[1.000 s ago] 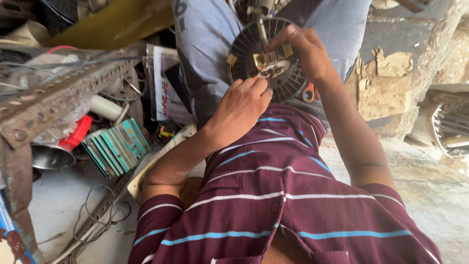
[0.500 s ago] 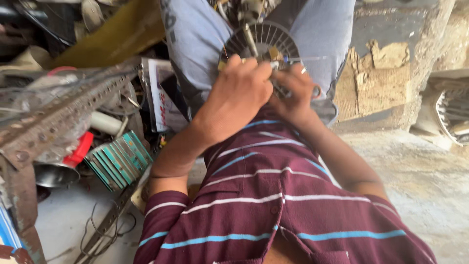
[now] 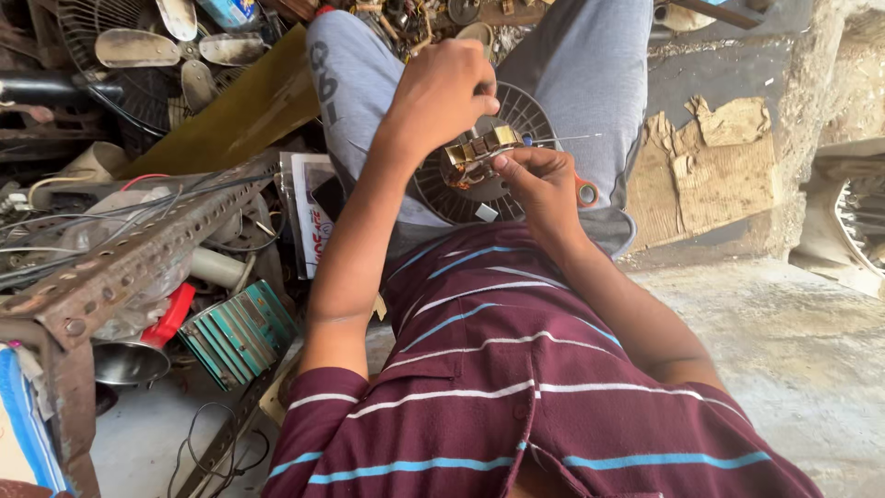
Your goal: The person is repairing a fan motor by hand, using a screwdriver to adjust internal components and a pair of scissors to trim wires. They repeatedly rotate the motor shaft and manipulate the copper windings and commutator segments.
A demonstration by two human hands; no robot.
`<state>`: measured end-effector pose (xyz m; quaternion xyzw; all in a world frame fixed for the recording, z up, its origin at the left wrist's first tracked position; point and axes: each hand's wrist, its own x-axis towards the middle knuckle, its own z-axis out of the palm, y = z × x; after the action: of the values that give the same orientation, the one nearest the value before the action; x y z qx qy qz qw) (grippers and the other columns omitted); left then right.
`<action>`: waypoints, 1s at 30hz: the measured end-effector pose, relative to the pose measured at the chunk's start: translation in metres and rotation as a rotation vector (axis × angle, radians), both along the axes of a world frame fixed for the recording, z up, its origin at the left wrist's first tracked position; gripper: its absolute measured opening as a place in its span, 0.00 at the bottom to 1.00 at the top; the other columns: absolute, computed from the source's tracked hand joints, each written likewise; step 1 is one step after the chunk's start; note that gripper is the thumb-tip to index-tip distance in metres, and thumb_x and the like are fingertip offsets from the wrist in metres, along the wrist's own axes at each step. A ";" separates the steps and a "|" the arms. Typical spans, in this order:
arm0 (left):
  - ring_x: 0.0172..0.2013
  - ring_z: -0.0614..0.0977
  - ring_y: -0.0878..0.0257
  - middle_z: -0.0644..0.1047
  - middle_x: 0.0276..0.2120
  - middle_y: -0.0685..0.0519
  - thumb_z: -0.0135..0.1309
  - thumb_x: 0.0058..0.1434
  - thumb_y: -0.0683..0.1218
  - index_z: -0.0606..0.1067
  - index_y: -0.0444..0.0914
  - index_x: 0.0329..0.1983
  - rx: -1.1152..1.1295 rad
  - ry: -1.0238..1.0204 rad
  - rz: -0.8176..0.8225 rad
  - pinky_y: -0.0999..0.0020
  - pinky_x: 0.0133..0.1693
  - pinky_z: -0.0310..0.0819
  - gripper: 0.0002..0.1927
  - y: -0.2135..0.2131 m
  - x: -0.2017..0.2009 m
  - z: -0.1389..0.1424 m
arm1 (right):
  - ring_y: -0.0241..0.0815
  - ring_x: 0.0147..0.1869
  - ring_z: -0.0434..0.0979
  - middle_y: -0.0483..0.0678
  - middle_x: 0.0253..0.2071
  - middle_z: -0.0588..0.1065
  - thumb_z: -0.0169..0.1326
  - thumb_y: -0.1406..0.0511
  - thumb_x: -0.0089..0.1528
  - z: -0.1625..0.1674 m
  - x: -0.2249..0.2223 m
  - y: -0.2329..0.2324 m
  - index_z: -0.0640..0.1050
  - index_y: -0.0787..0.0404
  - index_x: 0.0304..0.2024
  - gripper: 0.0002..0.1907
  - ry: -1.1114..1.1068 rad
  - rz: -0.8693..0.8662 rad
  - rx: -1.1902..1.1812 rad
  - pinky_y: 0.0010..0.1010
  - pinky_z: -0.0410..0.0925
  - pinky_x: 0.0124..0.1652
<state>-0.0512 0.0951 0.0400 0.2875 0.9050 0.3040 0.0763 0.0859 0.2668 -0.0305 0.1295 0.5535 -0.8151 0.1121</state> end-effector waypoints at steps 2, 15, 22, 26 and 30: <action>0.36 0.81 0.52 0.78 0.32 0.50 0.71 0.54 0.47 0.83 0.39 0.29 0.068 -0.037 -0.005 0.56 0.40 0.73 0.09 -0.008 0.001 -0.007 | 0.24 0.24 0.60 0.38 0.24 0.73 0.63 0.68 0.64 0.000 0.004 0.001 0.84 0.67 0.38 0.06 -0.088 0.007 -0.060 0.20 0.52 0.25; 0.39 0.80 0.52 0.78 0.31 0.51 0.72 0.51 0.48 0.81 0.39 0.24 0.017 0.081 0.196 0.55 0.41 0.72 0.12 -0.029 0.014 -0.049 | 0.30 0.27 0.62 0.41 0.26 0.72 0.59 0.67 0.68 0.010 0.006 0.018 0.82 0.66 0.42 0.06 -0.050 -0.163 -0.033 0.24 0.55 0.29; 0.34 0.80 0.53 0.76 0.29 0.51 0.71 0.58 0.48 0.80 0.37 0.27 -0.003 0.275 0.341 0.54 0.40 0.71 0.13 -0.040 0.038 -0.018 | 0.44 0.52 0.74 0.50 0.43 0.75 0.30 0.44 0.75 0.027 -0.077 0.028 0.81 0.68 0.44 0.38 0.483 0.490 0.375 0.34 0.65 0.55; 0.34 0.80 0.52 0.76 0.31 0.49 0.70 0.59 0.46 0.82 0.38 0.30 0.094 0.172 0.309 0.55 0.39 0.70 0.09 -0.043 0.084 0.014 | 0.42 0.44 0.77 0.49 0.37 0.79 0.30 0.45 0.74 0.025 -0.085 0.030 0.81 0.67 0.41 0.38 0.210 0.604 0.373 0.32 0.69 0.49; 0.36 0.80 0.55 0.76 0.34 0.49 0.67 0.56 0.47 0.81 0.34 0.42 0.138 -0.171 0.040 0.58 0.43 0.73 0.15 -0.018 0.129 0.021 | 0.41 0.45 0.78 0.50 0.39 0.79 0.40 0.50 0.76 0.021 -0.078 0.028 0.80 0.67 0.42 0.28 0.171 0.554 0.160 0.32 0.71 0.50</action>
<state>0.0773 0.0774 0.0608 0.2472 0.8776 0.3905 0.1272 0.0082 0.2952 -0.0095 -0.0872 0.6375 -0.7153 0.2727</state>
